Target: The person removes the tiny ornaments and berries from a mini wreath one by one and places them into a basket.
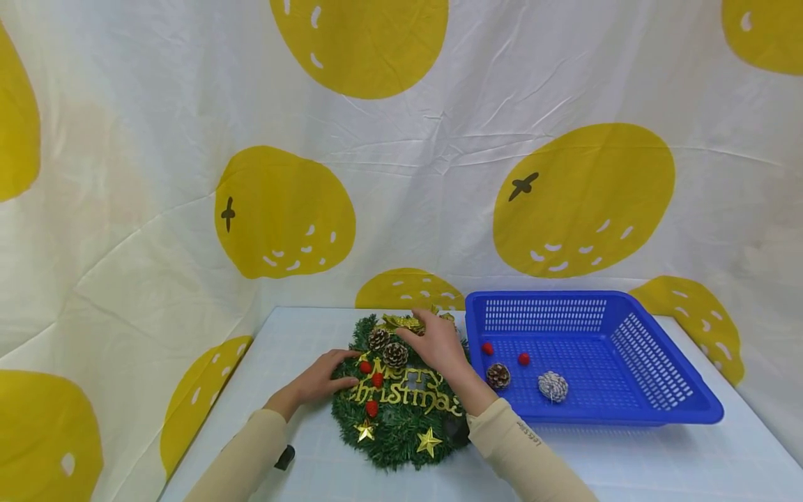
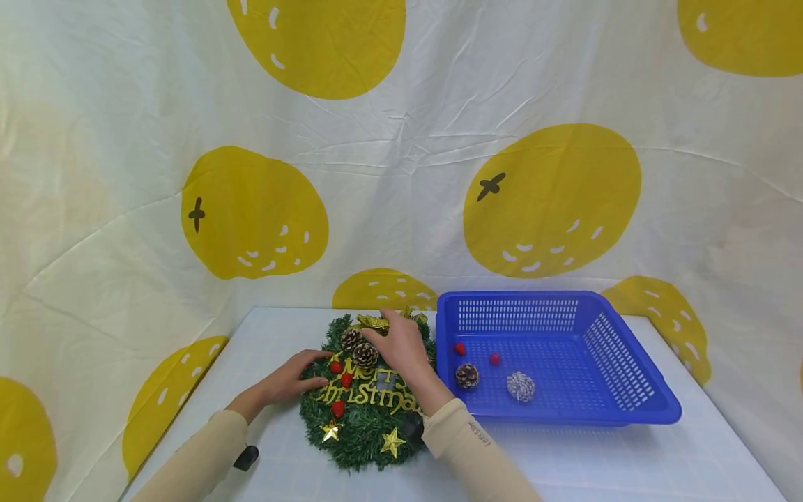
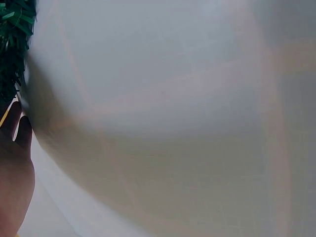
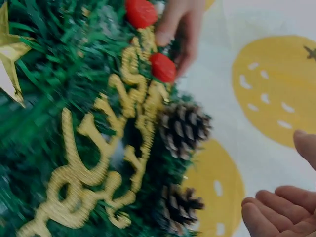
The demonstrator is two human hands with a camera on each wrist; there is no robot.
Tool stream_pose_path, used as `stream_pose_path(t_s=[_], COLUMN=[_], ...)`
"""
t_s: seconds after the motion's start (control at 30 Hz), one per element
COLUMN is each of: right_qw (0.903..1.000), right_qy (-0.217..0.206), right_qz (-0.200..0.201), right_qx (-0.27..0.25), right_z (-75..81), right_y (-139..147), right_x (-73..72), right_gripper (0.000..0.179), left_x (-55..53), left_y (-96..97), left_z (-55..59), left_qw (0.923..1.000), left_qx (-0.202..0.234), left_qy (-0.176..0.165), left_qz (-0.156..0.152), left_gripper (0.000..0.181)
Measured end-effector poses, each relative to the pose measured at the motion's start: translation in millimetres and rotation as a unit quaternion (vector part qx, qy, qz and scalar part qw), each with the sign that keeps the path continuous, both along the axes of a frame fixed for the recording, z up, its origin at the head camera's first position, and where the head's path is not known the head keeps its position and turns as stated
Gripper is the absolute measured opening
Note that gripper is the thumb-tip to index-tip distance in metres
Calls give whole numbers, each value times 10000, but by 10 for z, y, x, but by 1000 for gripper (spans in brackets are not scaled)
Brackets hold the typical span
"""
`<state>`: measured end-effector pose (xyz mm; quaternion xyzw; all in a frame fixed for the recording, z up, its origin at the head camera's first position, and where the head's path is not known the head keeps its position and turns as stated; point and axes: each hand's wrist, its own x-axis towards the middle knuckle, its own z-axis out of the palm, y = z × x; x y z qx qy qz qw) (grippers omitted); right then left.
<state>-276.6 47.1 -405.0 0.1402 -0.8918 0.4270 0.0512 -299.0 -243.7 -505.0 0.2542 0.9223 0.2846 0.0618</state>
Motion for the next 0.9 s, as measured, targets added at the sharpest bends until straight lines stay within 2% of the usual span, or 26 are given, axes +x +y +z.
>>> stream_pose_path(t_s=[0.1,0.47,0.9], right_qw=[9999,9993,9998], right_qy=[-94,-330,-168], right_qz=[-113,-20,-118], right_qx=[-73,-193,-25], right_z=[-97,-371,-480], right_y=[-46,-127,-187], right_x=[2,37,54], right_gripper=[65,67,61], left_x=[4,-3,0], left_y=[4,-6,-1], left_z=[-3,-6,-17], left_qw=[10000,10000,9998], left_qx=[-28,-43,-130], left_qy=[2,42,-12], left_qz=[18,62,179], left_gripper=[62,61,62])
